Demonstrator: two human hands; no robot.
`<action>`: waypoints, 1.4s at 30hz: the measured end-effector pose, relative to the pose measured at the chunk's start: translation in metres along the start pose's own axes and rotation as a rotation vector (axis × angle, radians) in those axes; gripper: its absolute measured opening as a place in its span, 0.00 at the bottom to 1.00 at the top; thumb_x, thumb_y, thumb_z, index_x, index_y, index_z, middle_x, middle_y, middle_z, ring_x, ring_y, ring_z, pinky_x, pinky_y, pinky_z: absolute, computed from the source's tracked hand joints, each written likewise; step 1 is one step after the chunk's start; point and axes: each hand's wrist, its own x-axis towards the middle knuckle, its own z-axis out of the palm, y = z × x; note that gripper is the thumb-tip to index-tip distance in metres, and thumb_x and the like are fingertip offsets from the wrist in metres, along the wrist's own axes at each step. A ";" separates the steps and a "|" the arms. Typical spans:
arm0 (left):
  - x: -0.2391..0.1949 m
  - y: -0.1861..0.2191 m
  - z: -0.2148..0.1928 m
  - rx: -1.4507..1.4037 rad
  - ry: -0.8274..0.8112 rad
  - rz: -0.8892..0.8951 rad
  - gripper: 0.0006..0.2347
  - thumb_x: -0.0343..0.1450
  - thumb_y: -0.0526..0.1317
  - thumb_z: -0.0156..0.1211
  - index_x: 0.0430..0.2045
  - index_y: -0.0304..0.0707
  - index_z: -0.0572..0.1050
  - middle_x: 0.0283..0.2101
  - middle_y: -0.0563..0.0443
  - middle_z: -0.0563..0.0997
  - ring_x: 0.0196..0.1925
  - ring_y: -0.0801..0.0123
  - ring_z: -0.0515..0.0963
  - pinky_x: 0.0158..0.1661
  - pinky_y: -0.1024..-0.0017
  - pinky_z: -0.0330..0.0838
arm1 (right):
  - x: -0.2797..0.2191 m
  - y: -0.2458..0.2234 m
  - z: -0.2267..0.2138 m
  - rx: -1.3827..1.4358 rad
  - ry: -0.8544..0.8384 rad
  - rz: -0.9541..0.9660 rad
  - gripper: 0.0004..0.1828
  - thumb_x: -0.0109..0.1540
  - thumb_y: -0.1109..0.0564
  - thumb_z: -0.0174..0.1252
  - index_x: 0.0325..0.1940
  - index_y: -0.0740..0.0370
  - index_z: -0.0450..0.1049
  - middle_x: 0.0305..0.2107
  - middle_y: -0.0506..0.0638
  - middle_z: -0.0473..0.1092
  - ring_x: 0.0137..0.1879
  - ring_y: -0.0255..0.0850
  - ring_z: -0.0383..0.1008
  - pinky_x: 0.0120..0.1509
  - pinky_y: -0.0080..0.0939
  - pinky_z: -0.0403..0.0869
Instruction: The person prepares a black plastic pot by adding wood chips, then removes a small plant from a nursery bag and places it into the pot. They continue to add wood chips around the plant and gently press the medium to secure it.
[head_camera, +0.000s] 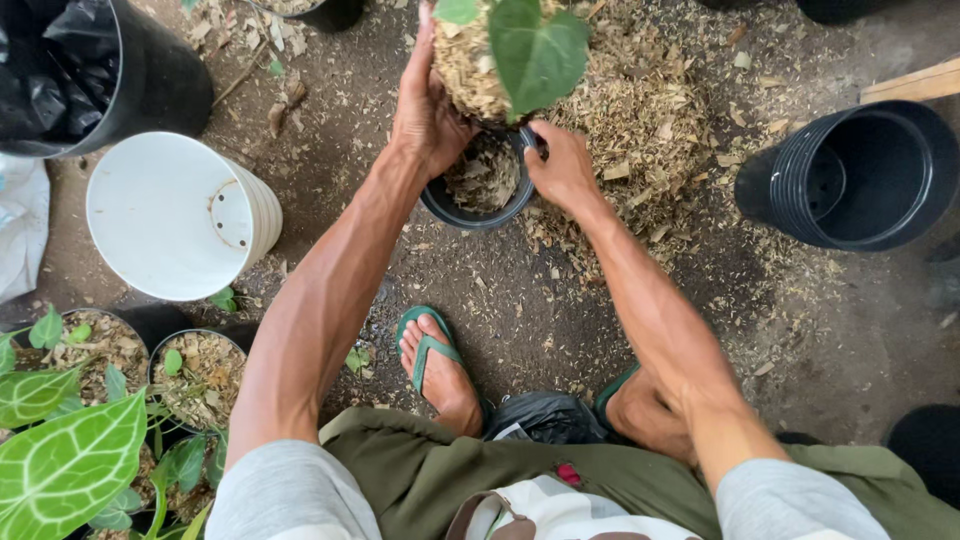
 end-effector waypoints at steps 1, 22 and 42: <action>-0.003 -0.002 -0.004 0.007 0.004 0.009 0.50 0.61 0.74 0.52 0.68 0.26 0.62 0.65 0.30 0.71 0.69 0.44 0.68 0.64 0.37 0.66 | 0.005 0.003 -0.004 -0.039 -0.020 0.008 0.18 0.66 0.63 0.52 0.61 0.60 0.72 0.45 0.58 0.76 0.36 0.45 0.77 0.43 0.52 0.78; -0.044 -0.029 -0.029 0.125 -0.065 -0.266 0.54 0.55 0.78 0.50 0.72 0.43 0.48 0.73 0.30 0.57 0.74 0.37 0.60 0.61 0.29 0.57 | -0.012 -0.007 -0.020 0.568 0.103 -0.105 0.27 0.71 0.42 0.44 0.63 0.63 0.73 0.48 0.63 0.73 0.50 0.47 0.75 0.56 0.55 0.77; -0.038 -0.022 -0.030 0.308 -0.213 -0.380 0.49 0.58 0.77 0.46 0.68 0.42 0.59 0.68 0.37 0.69 0.69 0.47 0.70 0.62 0.38 0.68 | -0.011 -0.060 -0.028 0.864 -0.303 0.107 0.55 0.50 0.27 0.66 0.71 0.53 0.54 0.71 0.69 0.50 0.77 0.68 0.47 0.71 0.84 0.61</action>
